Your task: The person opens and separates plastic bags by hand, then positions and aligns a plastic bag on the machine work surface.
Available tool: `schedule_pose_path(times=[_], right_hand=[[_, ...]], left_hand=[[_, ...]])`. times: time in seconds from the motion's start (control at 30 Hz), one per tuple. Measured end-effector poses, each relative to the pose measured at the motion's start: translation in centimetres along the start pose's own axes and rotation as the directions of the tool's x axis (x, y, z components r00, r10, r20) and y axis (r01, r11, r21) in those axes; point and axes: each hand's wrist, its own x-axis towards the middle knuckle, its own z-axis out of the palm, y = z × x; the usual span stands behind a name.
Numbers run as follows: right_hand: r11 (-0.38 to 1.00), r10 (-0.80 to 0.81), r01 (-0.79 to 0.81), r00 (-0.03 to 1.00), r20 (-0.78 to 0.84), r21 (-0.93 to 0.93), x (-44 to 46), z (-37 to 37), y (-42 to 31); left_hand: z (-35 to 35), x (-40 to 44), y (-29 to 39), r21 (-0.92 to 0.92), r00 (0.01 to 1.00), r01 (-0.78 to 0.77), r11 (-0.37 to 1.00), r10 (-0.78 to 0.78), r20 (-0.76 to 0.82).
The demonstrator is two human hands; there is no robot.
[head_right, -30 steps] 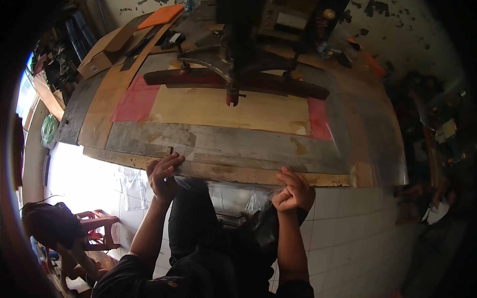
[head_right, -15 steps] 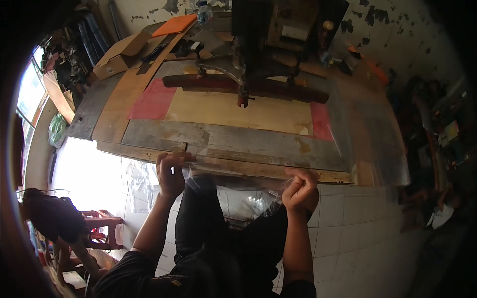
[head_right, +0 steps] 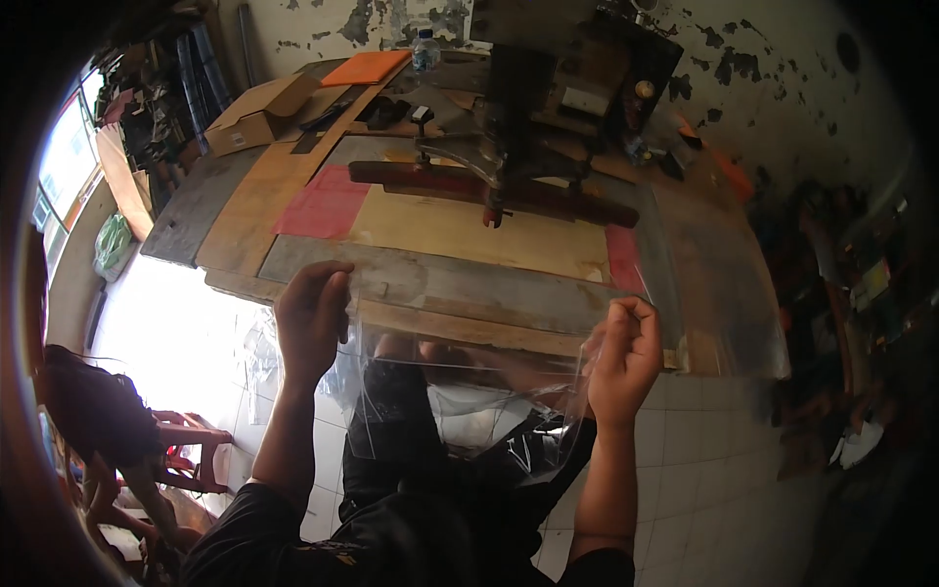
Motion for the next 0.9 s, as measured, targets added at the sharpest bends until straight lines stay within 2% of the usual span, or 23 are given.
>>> schedule_pose_path(times=[0.07,0.13,0.17,0.23,0.27,0.33,0.37,0.5,0.6,0.67,0.73,0.9], right_hand=[[1.0,0.017,-0.017,1.0,-0.024,-0.001,0.0,0.3,-0.2],[1.0,-0.008,0.007,0.997,-0.079,-0.02,0.0,0.3,-0.2],[1.0,-0.011,0.009,0.997,-0.077,-0.02,0.2,0.0,0.3],[0.987,-0.159,0.154,0.979,-0.124,-0.049,0.5,-0.3,1.2],[0.986,-0.162,0.156,0.979,-0.122,-0.05,0.4,-0.3,1.0],[0.994,-0.105,0.101,0.983,-0.151,-0.037,0.1,-0.3,0.5],[0.994,-0.107,0.102,0.983,-0.149,-0.038,0.2,-0.3,0.5],[0.99,-0.135,0.129,0.98,-0.143,-0.05,0.2,-0.4,0.3],[0.992,-0.113,0.107,0.987,-0.114,-0.06,0.5,-0.7,-0.2],[0.993,-0.101,0.095,0.99,-0.099,-0.063,0.7,-0.9,-0.5],[0.998,-0.061,0.062,0.998,-0.015,0.003,0.9,-1.1,-0.8],[0.999,0.009,-0.009,1.0,0.002,0.035,1.3,-0.9,-1.9]], left_hand=[[0.2,-0.1,0.4,-0.031,0.999,-0.01,0.999,0.009,-0.036],[0.1,-0.2,0.8,-0.119,0.997,0.083,0.989,-0.082,0.012],[0.0,-0.1,0.9,-0.121,0.997,0.082,0.989,-0.081,0.009],[-0.3,0.0,1.0,-0.094,0.993,0.056,0.994,-0.046,0.105],[-0.3,-0.2,1.3,-0.096,0.994,0.055,0.994,-0.045,0.103],[-0.2,-0.6,2.1,-0.149,0.98,0.106,0.983,-0.077,0.185],[0.0,-0.7,1.9,-0.144,0.979,0.071,0.987,-0.042,0.2],[0.8,-0.3,0.4,-0.182,0.975,0.105,0.978,-0.065,0.214],[0.8,0.0,-0.1,-0.11,0.979,0.125,0.986,-0.105,0.176],[1.1,0.3,0.0,-0.199,0.982,0.131,0.971,-0.099,0.161],[1.0,0.6,-0.4,-0.205,0.981,0.128,0.97,-0.093,0.172],[0.9,1.0,-0.7,-0.255,0.975,0.142,0.956,-0.091,0.203]])
